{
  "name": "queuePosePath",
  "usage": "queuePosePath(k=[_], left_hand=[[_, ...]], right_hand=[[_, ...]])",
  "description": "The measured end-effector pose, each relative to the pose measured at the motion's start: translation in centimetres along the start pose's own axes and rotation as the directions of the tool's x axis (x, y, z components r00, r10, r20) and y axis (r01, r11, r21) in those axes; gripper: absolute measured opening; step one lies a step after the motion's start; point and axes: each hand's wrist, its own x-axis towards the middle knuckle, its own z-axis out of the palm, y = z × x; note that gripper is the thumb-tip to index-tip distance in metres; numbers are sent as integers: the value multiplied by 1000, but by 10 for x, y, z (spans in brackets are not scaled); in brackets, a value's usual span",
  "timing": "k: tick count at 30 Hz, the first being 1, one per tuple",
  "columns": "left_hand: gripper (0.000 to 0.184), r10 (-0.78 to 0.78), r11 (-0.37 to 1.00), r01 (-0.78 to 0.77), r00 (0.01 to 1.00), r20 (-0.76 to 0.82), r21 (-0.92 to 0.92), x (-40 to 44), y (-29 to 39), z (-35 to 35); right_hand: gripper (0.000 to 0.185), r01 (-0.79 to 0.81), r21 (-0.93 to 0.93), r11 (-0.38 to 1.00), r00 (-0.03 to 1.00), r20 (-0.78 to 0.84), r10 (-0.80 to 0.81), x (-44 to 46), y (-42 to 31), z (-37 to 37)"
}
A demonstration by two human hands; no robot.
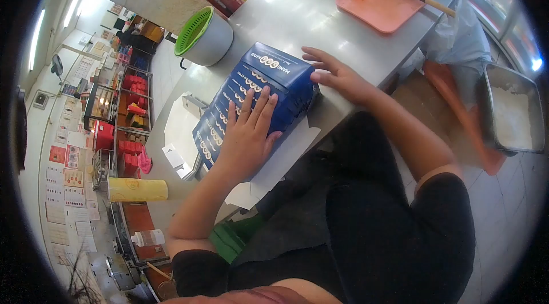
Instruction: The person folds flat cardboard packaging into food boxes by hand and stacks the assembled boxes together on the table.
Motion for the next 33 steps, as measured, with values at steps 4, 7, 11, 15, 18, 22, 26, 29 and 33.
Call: queuePosePath(k=[4,7,11,15,18,22,26,29,33], left_hand=[[77,8,1000,-8,1000,12,-3,-2,0,-3],[77,31,999,-31,999,20,-18,-6,-2,-5],[77,91,995,-90,995,42,-34,-24,-1,-10],[77,138,984,-128,988,71,-123,-56,-6,-24],[71,-366,893,244,883,-293,-379,-93,-24,-25],[64,-932,198,413,360,-40,-889,-166,-75,30],[49,-810,-315,210,449,377,-926,-171,-61,40],[37,-850,-189,130,475,229,-973,-157,-37,22],[36,-863,93,66,503,-47,-993,-168,-16,10]], right_hand=[[87,98,-184,978,994,61,-88,4,-13,16],[86,35,-50,998,996,88,-31,18,-12,15],[81,-304,411,859,949,52,311,37,-20,22],[80,-607,286,741,792,139,595,41,-15,25],[78,-643,330,691,754,114,647,24,-22,31],[73,-630,332,702,769,143,623,7,-37,44],[71,-662,336,670,747,214,630,14,-37,55],[72,-677,364,640,731,229,643,17,-46,72],[78,-616,462,638,786,312,534,19,-41,70]])
